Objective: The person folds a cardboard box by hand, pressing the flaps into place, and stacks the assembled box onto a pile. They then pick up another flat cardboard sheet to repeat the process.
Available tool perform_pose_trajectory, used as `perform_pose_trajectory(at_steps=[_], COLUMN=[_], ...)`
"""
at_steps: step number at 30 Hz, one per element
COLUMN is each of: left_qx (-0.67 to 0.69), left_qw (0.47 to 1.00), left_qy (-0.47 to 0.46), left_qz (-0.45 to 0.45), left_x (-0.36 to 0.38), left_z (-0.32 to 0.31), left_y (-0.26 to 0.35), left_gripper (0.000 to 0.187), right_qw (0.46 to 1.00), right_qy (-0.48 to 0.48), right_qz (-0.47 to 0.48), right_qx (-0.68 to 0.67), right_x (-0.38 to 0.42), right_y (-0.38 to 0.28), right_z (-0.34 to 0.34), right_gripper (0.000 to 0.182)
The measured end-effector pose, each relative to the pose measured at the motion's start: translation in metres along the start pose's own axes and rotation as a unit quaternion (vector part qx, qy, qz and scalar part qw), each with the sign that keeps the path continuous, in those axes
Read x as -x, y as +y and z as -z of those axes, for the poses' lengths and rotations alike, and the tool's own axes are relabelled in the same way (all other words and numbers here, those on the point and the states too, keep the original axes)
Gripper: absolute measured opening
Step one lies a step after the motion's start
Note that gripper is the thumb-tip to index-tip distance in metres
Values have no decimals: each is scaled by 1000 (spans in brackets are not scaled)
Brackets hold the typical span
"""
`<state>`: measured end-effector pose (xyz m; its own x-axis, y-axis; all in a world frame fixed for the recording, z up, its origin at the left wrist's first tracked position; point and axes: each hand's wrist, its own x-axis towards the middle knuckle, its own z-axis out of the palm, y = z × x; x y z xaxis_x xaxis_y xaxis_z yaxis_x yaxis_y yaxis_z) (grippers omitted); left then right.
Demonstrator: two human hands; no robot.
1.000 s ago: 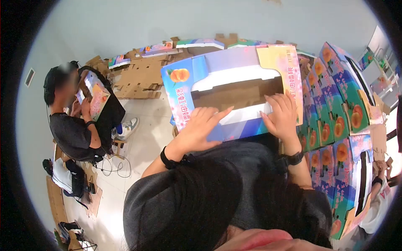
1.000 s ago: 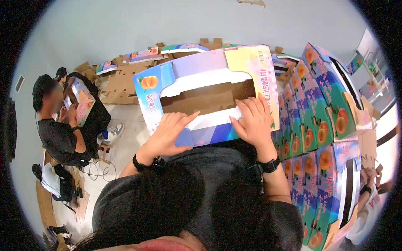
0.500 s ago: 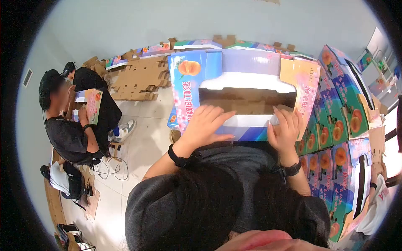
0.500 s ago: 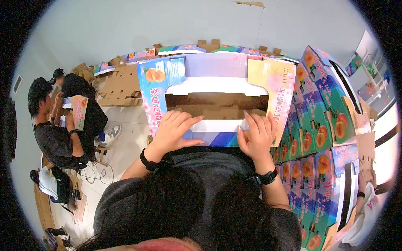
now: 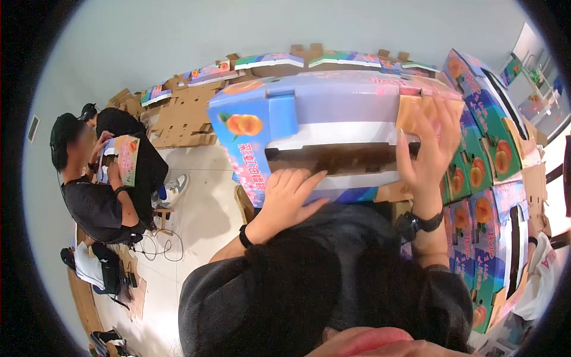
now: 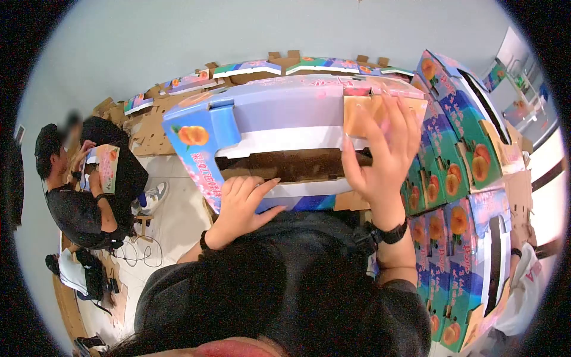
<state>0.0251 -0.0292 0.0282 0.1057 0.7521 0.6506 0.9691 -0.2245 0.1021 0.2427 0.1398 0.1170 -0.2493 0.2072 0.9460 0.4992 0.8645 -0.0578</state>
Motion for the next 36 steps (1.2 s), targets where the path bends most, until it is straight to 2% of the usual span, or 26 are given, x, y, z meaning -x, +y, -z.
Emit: perform_pose_trajectory(at_steps=[2, 5, 8, 11, 14, 19, 22, 24, 27, 30, 33, 36], left_qx=[34, 48, -32, -88, -63, -61, -46, -8, -11, -39, -137, -168], left_qw=[999, 997, 985, 962, 948, 944, 943, 933, 937, 937, 952, 960], left_qy=[-35, -3, 156, 257, 304, 308, 312, 346, 344, 342, 268, 218], left_qz=[10, -57, -60, 28, 75, 103, 104, 99, 63, 63, 53, 48], left_x=[-1, -5, -1, -14, -18, -5, 1, 2, 4, 1, -7, -19], left_z=[13, 33, 42, 61, 69, 67, 66, 64, 70, 77, 93, 104], left_y=[7, 8, -3, -17, -32, -40, -46, -50, -50, -40, -23, -2], left_gripper=[61, 73, 67, 83, 94, 103, 106, 108, 115, 108, 80, 49], right_qw=[1000, 999, 998, 996, 997, 997, 996, 994, 992, 996, 999, 997], right_qy=[-21, 2, 45, 54, 49, 49, 86, 106, 116, 76, 33, 78], right_qz=[3, 8, -2, 20, -10, -1, -32, -31, -38, -18, -9, 4], right_qx=[22, 44, 36, 65, 60, 55, 4, -15, -20, -30, -4, -19], right_x=[2, 0, 3, 6, 7, 10, 16, 18, 23, 16, 16, 24], right_y=[3, 4, 6, 4, -4, -12, -7, -11, -16, -26, -27, -22], right_z=[-8, -17, -23, -23, -18, -4, -1, 5, 12, 16, 23, 18], right_gripper=[40, 39, 40, 41, 41, 35, 35, 23, 13, 19, 25, 22])
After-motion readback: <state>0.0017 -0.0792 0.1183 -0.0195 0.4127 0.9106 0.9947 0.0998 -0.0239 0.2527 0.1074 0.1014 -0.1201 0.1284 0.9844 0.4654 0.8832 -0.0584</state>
